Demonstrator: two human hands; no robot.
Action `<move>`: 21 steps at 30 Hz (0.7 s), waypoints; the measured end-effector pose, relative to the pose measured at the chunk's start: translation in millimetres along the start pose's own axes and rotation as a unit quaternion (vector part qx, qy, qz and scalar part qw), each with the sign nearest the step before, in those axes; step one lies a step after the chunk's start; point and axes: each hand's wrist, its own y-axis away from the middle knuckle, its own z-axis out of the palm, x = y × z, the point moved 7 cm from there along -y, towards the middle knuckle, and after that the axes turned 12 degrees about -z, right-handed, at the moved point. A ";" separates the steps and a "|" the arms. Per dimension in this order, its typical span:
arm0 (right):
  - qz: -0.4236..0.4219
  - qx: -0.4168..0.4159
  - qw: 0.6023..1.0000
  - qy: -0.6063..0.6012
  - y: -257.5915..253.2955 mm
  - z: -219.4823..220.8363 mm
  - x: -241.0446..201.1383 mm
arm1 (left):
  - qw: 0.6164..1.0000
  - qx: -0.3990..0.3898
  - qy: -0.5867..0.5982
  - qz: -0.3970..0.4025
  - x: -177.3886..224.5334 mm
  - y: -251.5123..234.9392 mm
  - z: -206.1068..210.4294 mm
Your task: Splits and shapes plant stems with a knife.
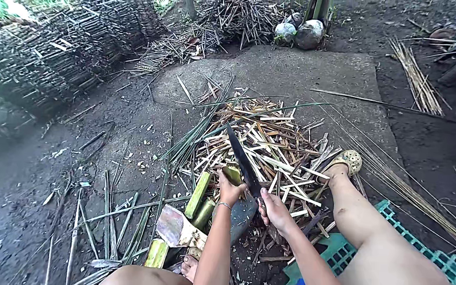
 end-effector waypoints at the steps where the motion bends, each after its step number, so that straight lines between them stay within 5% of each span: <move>1: -0.028 0.003 1.000 0.012 4.1 -3.1 -6.3 | 1.000 -0.026 0.012 0.007 1.8 8.8 0.9; 5: -0.141 0.023 0.989 0.036 28.0 -4.4 -30.4 | 0.995 -0.078 0.041 0.046 -8.3 51.7 0.1; 12: -0.128 -0.032 0.980 0.149 40.2 -3.5 -24.7 | 0.992 -0.088 0.054 0.067 -8.3 62.4 -4.9; 16: -0.203 -0.019 0.970 0.133 52.4 -6.5 -49.3 | 0.993 -0.090 0.035 0.071 -4.7 74.2 -11.2; 21: -0.111 -0.050 0.980 0.156 43.8 6.9 -44.6 | 0.995 -0.093 0.028 0.029 -7.7 70.6 -14.4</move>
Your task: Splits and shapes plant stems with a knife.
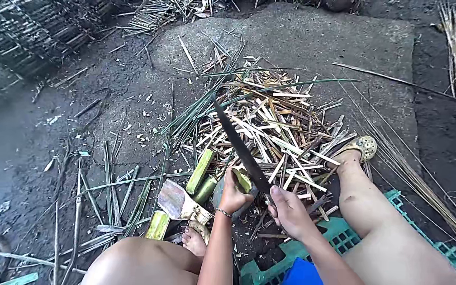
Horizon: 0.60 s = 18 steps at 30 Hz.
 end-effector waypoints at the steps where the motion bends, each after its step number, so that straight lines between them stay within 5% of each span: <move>1: 0.015 -0.005 1.000 0.009 -3.2 2.8 3.1 | 1.000 -0.001 0.002 -0.009 -0.8 -1.6 -0.8; 5: -0.018 -0.015 0.998 0.052 -6.1 1.1 -11.7 | 1.000 -0.001 0.025 -0.011 -4.9 -2.9 -3.5; 10: -0.267 0.052 0.959 -0.078 -0.7 -22.6 -82.6 | 0.998 0.003 0.056 0.005 -8.0 -0.4 -5.3; 12: -0.222 0.040 0.974 -0.024 -3.9 -17.8 -72.6 | 0.999 0.005 0.044 0.009 -7.3 -1.5 -3.6; 15: 0.022 -0.099 0.985 0.137 -6.8 0.8 -16.0 | 1.000 0.012 0.006 0.014 -2.2 6.1 2.2; 18: 0.045 -0.102 0.977 0.180 -4.5 0.3 -5.5 | 0.999 0.026 -0.012 0.020 1.7 9.6 4.9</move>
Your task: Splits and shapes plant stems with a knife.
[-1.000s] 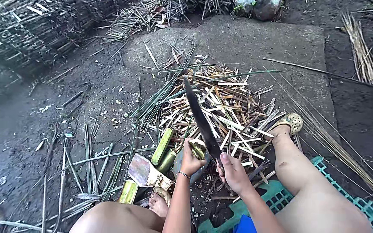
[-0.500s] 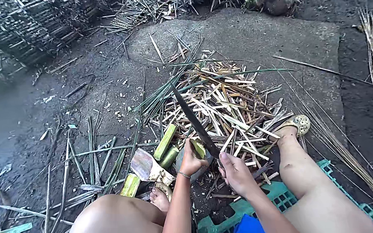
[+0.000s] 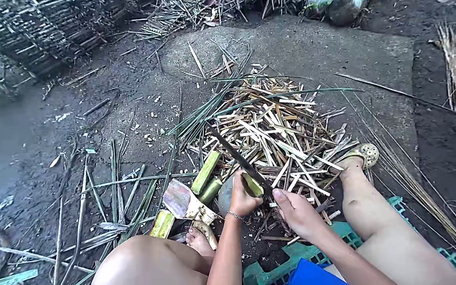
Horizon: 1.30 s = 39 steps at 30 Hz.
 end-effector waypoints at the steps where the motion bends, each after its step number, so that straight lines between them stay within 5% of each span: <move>1: -0.002 0.011 1.000 0.002 4.0 -1.4 0.5 | 1.000 0.003 -0.002 -0.003 -0.4 1.8 2.1; 6: -0.003 0.020 1.000 -0.003 18.1 -6.3 7.7 | 1.000 0.007 0.019 -0.001 -8.5 11.7 18.2; 12: 0.066 -0.063 0.995 -0.030 36.0 -20.1 14.8 | 0.997 -0.020 0.072 -0.005 -17.8 30.3 49.0; 17: 0.104 -0.124 0.987 -0.003 60.8 -56.3 7.6 | 0.984 0.064 -0.049 0.157 0.8 37.1 50.2; 20: 0.080 -0.082 0.993 -0.007 72.2 -66.0 -4.3 | 0.979 0.060 -0.032 0.191 16.0 34.7 45.0; 24: -0.094 0.061 0.990 -0.090 80.7 -75.0 -26.1 | 0.996 0.033 0.064 0.053 -14.3 18.5 28.6; 28: -0.181 0.157 0.959 -0.151 71.7 -64.4 -25.1 | 0.995 0.045 0.063 0.069 -17.3 22.2 28.8; 33: 0.002 0.050 0.995 -0.087 45.1 -12.4 25.7 | 0.996 0.035 0.055 0.057 -21.0 21.4 29.5; 39: 0.076 -0.022 0.993 -0.090 47.5 -30.0 10.9 | 0.995 0.028 0.053 0.076 -19.6 20.5 30.1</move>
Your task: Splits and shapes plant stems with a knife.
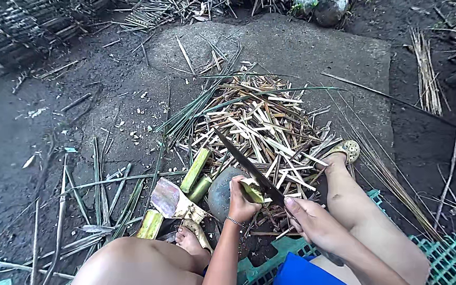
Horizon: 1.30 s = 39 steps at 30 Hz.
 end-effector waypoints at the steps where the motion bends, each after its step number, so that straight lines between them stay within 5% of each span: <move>1: -0.026 0.012 1.000 0.006 4.9 -6.1 -7.7 | 1.000 -0.004 0.003 -0.008 -0.3 -0.5 -0.9; 5: -0.273 0.104 0.954 -0.058 26.3 -29.4 -51.2 | 0.999 -0.006 0.011 -0.036 1.7 -2.5 -2.8; 7: -0.311 0.126 0.937 -0.093 22.9 -27.2 -49.3 | 1.000 -0.003 0.001 -0.014 3.0 -3.9 -1.5; 12: -0.061 0.024 0.996 0.065 -10.8 9.8 25.4 | 0.999 -0.012 -0.014 -0.028 3.0 -1.9 1.9; 18: -0.025 0.000 0.999 0.022 -7.9 9.8 25.2 | 0.999 -0.022 -0.005 -0.046 2.4 2.0 4.5; 25: -0.144 0.066 0.987 0.024 35.7 3.1 -21.3 | 0.984 0.030 -0.016 0.174 68.4 17.4 -16.0; 30: 0.003 0.019 1.000 -0.015 -22.0 25.8 20.9 | 0.985 -0.047 -0.111 -0.127 5.4 -3.7 -11.3; 33: 0.001 0.044 0.995 -0.087 -18.5 17.4 2.0 | 0.989 -0.049 -0.110 -0.087 25.7 0.3 -22.2; 36: -0.129 0.145 0.967 -0.167 13.6 -21.6 -34.5 | 0.997 0.064 -0.014 0.043 74.3 13.7 -58.8; 39: -0.232 0.183 0.914 -0.279 55.2 -66.7 -74.9 | 0.980 0.171 0.097 0.030 112.1 46.3 -97.7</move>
